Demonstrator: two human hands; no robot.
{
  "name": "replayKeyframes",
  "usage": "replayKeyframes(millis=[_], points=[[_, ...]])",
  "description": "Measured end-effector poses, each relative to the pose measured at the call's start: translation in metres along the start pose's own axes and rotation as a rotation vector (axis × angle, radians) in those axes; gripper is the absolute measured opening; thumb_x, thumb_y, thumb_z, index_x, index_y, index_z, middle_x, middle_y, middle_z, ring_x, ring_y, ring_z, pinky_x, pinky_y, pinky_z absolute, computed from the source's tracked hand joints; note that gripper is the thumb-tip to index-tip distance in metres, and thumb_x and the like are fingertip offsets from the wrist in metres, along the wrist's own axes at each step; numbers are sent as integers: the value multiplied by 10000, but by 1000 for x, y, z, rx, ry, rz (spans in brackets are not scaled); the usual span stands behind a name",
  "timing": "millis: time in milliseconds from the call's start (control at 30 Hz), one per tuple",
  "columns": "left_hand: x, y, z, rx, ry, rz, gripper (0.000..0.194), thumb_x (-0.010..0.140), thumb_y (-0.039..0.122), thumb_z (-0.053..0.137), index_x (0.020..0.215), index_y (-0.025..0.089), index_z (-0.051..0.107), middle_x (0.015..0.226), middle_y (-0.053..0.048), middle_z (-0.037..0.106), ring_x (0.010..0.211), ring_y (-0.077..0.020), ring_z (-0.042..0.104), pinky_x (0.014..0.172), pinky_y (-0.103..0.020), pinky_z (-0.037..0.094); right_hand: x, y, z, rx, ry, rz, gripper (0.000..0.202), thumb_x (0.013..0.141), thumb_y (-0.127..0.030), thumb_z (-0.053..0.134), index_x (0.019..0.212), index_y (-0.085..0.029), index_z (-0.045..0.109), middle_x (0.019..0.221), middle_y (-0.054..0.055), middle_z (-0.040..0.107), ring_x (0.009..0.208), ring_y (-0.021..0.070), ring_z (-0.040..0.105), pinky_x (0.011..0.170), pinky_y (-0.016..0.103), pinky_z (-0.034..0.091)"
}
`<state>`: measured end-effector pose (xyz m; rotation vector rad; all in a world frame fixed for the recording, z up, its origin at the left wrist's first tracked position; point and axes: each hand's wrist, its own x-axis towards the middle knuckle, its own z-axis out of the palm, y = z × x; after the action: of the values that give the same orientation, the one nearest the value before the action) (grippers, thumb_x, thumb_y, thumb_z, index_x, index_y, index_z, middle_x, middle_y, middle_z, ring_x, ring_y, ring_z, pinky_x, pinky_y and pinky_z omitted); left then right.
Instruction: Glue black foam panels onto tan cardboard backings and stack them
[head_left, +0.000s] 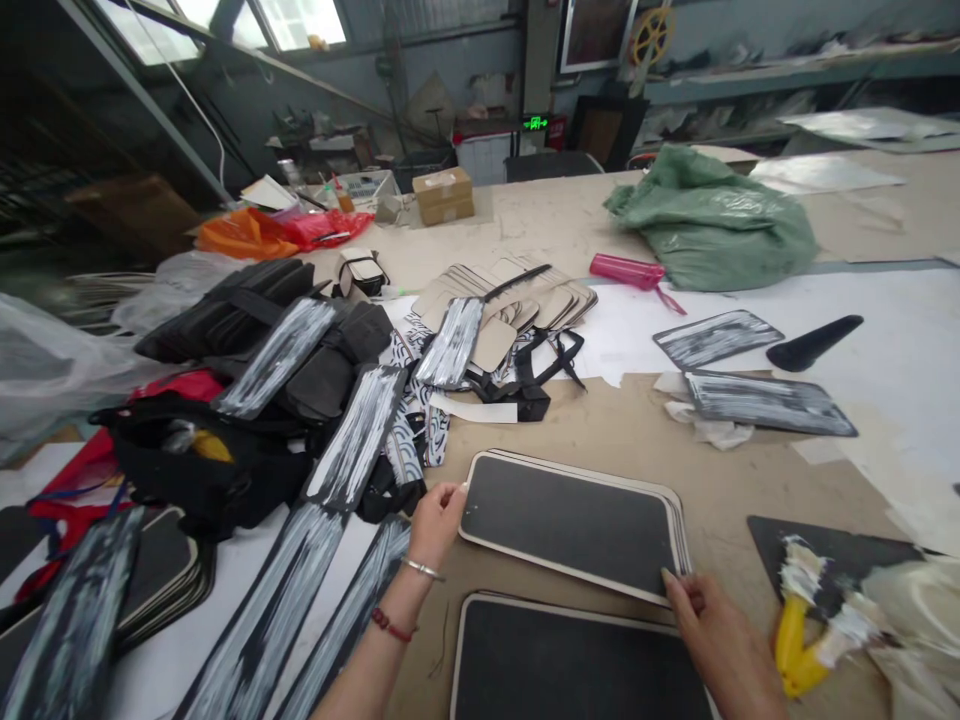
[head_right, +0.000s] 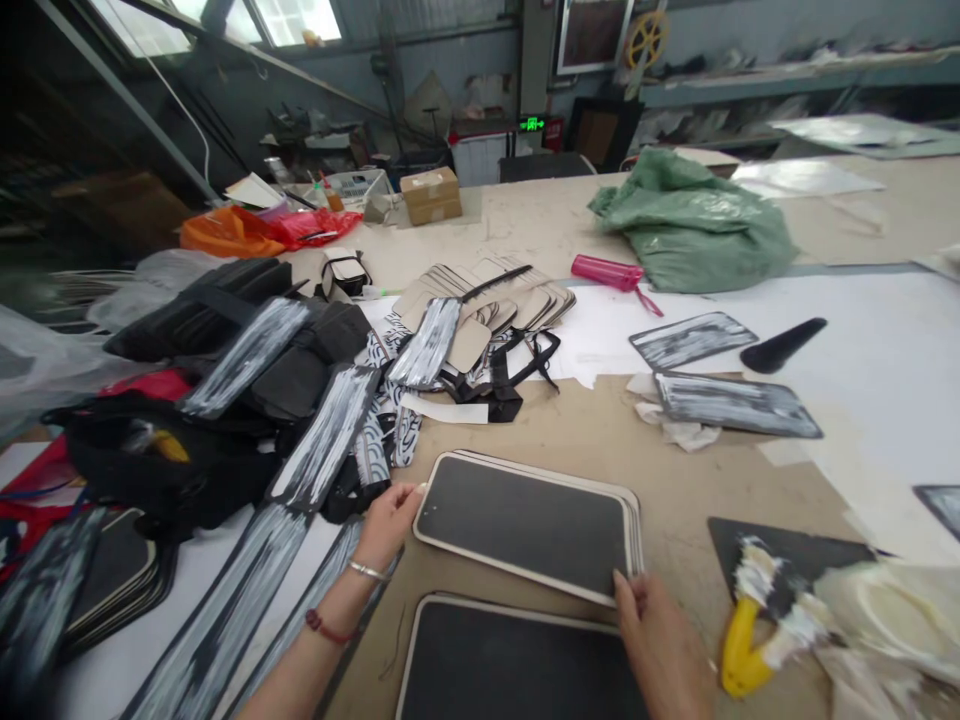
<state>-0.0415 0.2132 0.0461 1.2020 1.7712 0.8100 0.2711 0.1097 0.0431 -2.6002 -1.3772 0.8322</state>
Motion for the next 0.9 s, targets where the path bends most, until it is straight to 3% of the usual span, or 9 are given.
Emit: replayKeyframes(millis=[267, 367, 467, 533, 733, 833, 900], points=[[6, 14, 6, -17, 33, 18, 291, 593, 438, 600, 547, 177, 478, 472, 43, 487, 479, -103, 441, 509, -223, 343, -2, -1, 3, -11, 62, -22, 324, 815, -510, 294, 669, -251, 423, 601, 26, 561, 634, 247, 568, 568, 326, 328], [8, 20, 7, -151, -117, -52, 343, 567, 467, 653, 545, 171, 481, 462, 42, 509, 471, -102, 464, 484, -213, 353, -4, -3, 2, -32, 103, -44, 303, 833, -473, 310, 657, -246, 406, 575, 15, 530, 603, 229, 549, 555, 314, 317], [11, 22, 8, -349, -346, -252, 351, 536, 427, 724, 664, 138, 571, 563, -4, 620, 535, -141, 566, 531, -239, 446, -7, -5, 1, -44, 117, -59, 285, 844, -443, 338, 655, -239, 402, 586, 11, 530, 601, 213, 541, 548, 300, 309], [13, 20, 10, -428, -411, -374, 345, 542, 356, 753, 746, 120, 605, 617, -32, 660, 571, -165, 609, 561, -258, 487, -10, -8, 1, -53, 135, -71, 277, 853, -426, 344, 664, -234, 408, 602, 12, 538, 595, 201, 538, 544, 294, 304], [9, 20, 13, -488, -368, -490, 125, 670, 139, 670, 775, 106, 611, 582, -39, 664, 528, -161, 622, 512, -243, 514, -8, -8, -3, 61, 173, 10, 271, 814, -451, 407, 655, -231, 415, 562, -1, 523, 569, 185, 526, 528, 280, 301], [6, 25, 13, -482, -332, -511, 68, 728, 74, 587, 787, 101, 607, 558, -33, 658, 501, -153, 618, 493, -233, 517, -11, -1, -5, 240, 262, 31, 338, 743, -541, 459, 624, -229, 409, 535, -1, 515, 551, 184, 522, 531, 286, 329], [3, 28, 13, -475, -308, -501, 80, 754, 53, 547, 785, 97, 606, 551, -32, 657, 487, -143, 613, 496, -223, 518, -20, -1, -1, 429, 230, 36, 411, 711, -613, 457, 582, -226, 406, 486, -11, 492, 487, 166, 501, 499, 279, 343]])
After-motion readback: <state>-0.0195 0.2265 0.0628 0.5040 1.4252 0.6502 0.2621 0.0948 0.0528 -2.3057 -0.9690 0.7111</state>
